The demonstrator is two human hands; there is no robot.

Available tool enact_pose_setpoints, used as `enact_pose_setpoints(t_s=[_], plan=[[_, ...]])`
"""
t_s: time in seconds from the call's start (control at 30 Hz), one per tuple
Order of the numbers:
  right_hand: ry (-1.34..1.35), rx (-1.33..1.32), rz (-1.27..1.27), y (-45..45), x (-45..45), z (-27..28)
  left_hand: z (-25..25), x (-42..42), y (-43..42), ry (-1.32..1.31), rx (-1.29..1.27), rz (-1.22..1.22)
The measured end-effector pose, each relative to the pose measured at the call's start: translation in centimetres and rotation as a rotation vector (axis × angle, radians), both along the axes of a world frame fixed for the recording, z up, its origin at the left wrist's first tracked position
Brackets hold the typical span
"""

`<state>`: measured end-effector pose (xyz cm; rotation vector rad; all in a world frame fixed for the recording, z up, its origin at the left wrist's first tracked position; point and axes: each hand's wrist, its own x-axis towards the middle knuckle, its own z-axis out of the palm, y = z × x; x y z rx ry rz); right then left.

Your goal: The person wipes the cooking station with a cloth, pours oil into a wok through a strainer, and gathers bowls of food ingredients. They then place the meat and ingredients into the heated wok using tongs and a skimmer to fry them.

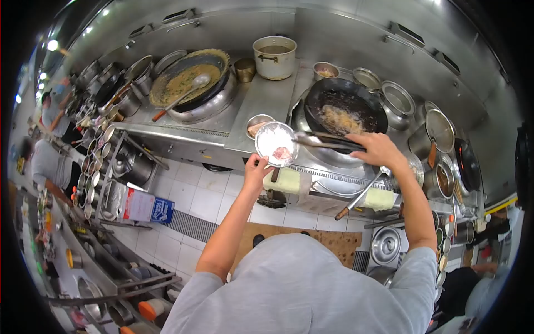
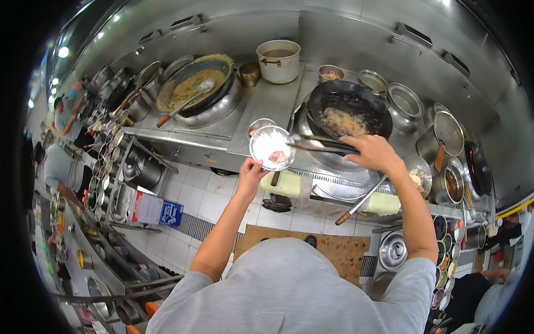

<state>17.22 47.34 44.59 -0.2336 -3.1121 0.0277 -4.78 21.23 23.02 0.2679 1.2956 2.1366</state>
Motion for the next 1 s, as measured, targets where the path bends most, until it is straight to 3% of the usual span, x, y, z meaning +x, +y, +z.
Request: enact_pose_setpoints(t_s=[0.17,0.27,0.33,0.43,0.6,0.83,0.9,1.0], plan=[[-0.047,0.061,-0.034,-2.4,0.1,-0.4,2.7,2.0,1.9,0.364,0.013,0.112],[-0.013,0.041,-0.055,-1.9,0.7,-0.4,2.4,2.2,2.6,0.314,0.014,0.144],[0.007,0.022,-0.044,-1.2,1.1,-0.2,2.0,2.3,2.7,0.067,0.058,0.058],[0.151,0.040,-0.056,0.2,2.3,-0.2,1.4,2.4,3.0,-0.099,0.091,-0.037],[0.153,0.067,-0.273,3.5,4.3,-0.5,0.1,3.0,2.3,-0.183,0.110,-0.111],[-0.071,0.086,-0.576,7.8,3.9,-8.9,0.0,4.1,0.7,-0.257,0.072,-0.131],[0.118,0.053,-0.686,7.9,4.1,-11.5,-1.0,4.2,0.2,-0.275,0.016,-0.134],[0.388,-0.280,-0.761,5.8,4.4,-11.8,-2.8,4.7,-1.5,-0.324,-0.022,-0.141]])
